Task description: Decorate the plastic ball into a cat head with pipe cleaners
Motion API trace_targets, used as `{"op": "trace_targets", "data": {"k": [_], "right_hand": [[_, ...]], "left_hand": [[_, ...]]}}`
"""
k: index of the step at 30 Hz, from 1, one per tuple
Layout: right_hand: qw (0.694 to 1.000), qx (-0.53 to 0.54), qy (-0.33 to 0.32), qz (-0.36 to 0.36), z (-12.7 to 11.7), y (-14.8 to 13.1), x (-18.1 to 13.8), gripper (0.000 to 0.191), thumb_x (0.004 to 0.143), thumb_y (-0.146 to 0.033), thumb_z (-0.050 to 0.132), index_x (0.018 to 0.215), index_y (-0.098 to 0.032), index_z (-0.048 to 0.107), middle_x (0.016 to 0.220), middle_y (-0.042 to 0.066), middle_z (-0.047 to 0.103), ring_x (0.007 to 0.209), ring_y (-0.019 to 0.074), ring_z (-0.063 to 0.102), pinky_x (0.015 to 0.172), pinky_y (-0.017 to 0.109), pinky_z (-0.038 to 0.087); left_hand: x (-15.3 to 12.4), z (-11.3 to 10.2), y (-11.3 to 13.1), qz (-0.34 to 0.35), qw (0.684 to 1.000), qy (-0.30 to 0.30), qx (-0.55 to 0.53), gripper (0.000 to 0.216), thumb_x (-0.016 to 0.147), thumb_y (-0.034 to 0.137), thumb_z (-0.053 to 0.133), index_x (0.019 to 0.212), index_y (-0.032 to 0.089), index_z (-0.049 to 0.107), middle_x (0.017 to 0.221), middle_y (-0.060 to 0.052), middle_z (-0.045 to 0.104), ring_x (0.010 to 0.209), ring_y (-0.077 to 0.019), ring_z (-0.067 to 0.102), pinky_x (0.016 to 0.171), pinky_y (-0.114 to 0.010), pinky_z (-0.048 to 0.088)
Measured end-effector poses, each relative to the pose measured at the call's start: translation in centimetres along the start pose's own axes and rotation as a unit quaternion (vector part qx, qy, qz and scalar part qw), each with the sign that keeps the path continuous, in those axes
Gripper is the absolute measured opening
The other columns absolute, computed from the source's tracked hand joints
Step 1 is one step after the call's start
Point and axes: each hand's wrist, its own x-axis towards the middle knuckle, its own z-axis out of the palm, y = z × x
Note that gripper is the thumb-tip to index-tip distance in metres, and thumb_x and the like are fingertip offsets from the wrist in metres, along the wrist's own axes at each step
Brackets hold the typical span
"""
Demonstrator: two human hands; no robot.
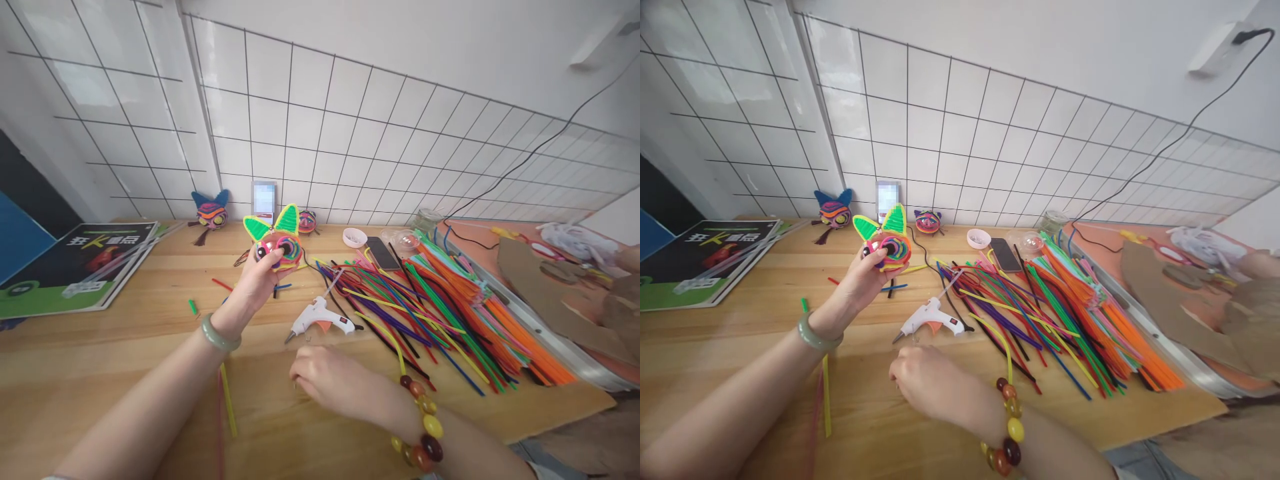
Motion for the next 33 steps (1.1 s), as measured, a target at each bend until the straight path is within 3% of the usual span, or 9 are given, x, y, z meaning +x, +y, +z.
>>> {"op": "trace_targets", "data": {"k": [4,8,11,14,18,25,29,33], "right_hand": [[0.999,0.003,0.039,-0.005,-1.3,1.0,1.5,0.02,0.091,-0.008,0.058,0.088,-0.02,0.074,0.092,0.003,0.076,0.084,0.0162,0.069,0.076,0.026,0.05],[0.994,0.003,0.067,0.087,-4.7,5.4,5.7,0.023,0.089,-0.006,0.056,0.097,-0.018,0.073,0.103,0.006,0.076,0.095,0.0173,0.069,0.084,0.026,0.048],[0.99,-0.014,0.047,0.129,-5.4,8.9,9.1,0.025,0.086,-0.006,0.057,0.105,-0.015,0.071,0.1,0.009,0.076,0.091,0.0198,0.07,0.076,0.027,0.047],[0.988,-0.028,0.015,0.154,-4.5,10.9,11.2,0.033,0.085,-0.007,0.057,0.116,-0.015,0.065,0.095,0.009,0.076,0.087,0.0215,0.069,0.069,0.026,0.044],[0.986,-0.038,-0.017,0.16,-3.3,11.8,12.1,0.033,0.09,-0.01,0.055,0.122,-0.016,0.06,0.1,0.01,0.073,0.089,0.0203,0.067,0.073,0.027,0.045],[0.985,-0.035,-0.05,0.164,-3.0,12.8,12.4,0.028,0.098,-0.034,0.058,0.12,-0.016,0.06,0.104,0.005,0.067,0.089,0.0185,0.065,0.082,0.038,0.054],[0.986,-0.029,-0.055,0.157,-2.8,13.1,12.5,0.026,0.098,-0.031,0.059,0.119,-0.016,0.061,0.105,0.005,0.068,0.092,0.019,0.066,0.083,0.038,0.054],[0.986,-0.02,-0.055,0.154,-2.7,13.1,12.3,0.026,0.092,-0.015,0.059,0.117,-0.017,0.063,0.104,0.007,0.071,0.092,0.0185,0.066,0.078,0.029,0.048]], "left_hand": [[0.3,-0.2,1.0,0.028,1.0,0.005,0.0,0.038,0.074,0.026,0.081,0.107,0.024,0.063,0.111,-0.002,0.07,0.101,-0.0202,0.068,0.09,-0.041,0.058],[0.6,-0.4,2.4,0.066,0.998,0.008,0.003,0.036,0.074,0.026,0.08,0.107,0.025,0.064,0.116,-0.002,0.069,0.111,-0.0235,0.064,0.092,-0.043,0.057],[0.8,-0.6,3.0,0.082,0.996,0.033,-0.007,0.035,0.074,0.025,0.079,0.105,0.025,0.063,0.114,-0.003,0.069,0.11,-0.0236,0.064,0.092,-0.043,0.057],[0.9,-0.6,3.1,0.085,0.995,0.046,-0.025,0.035,0.074,0.026,0.078,0.105,0.026,0.062,0.112,-0.001,0.068,0.105,-0.0223,0.065,0.091,-0.044,0.057],[1.1,-0.7,2.8,0.071,0.996,0.054,-0.022,0.036,0.073,0.028,0.079,0.104,0.026,0.061,0.113,-0.001,0.069,0.108,-0.0235,0.065,0.091,-0.044,0.057],[1.3,-1.0,2.5,0.076,0.996,0.049,-0.016,0.04,0.071,0.028,0.081,0.106,0.025,0.061,0.112,-0.002,0.07,0.106,-0.0228,0.067,0.09,-0.042,0.058],[1.4,-1.1,2.4,0.076,0.996,0.046,-0.014,0.041,0.071,0.029,0.081,0.107,0.025,0.062,0.111,-0.003,0.071,0.106,-0.0232,0.067,0.089,-0.041,0.058],[1.3,-1.2,2.3,0.072,0.996,0.049,-0.02,0.039,0.072,0.027,0.081,0.106,0.025,0.062,0.113,-0.002,0.07,0.108,-0.0232,0.066,0.091,-0.043,0.058]]}}
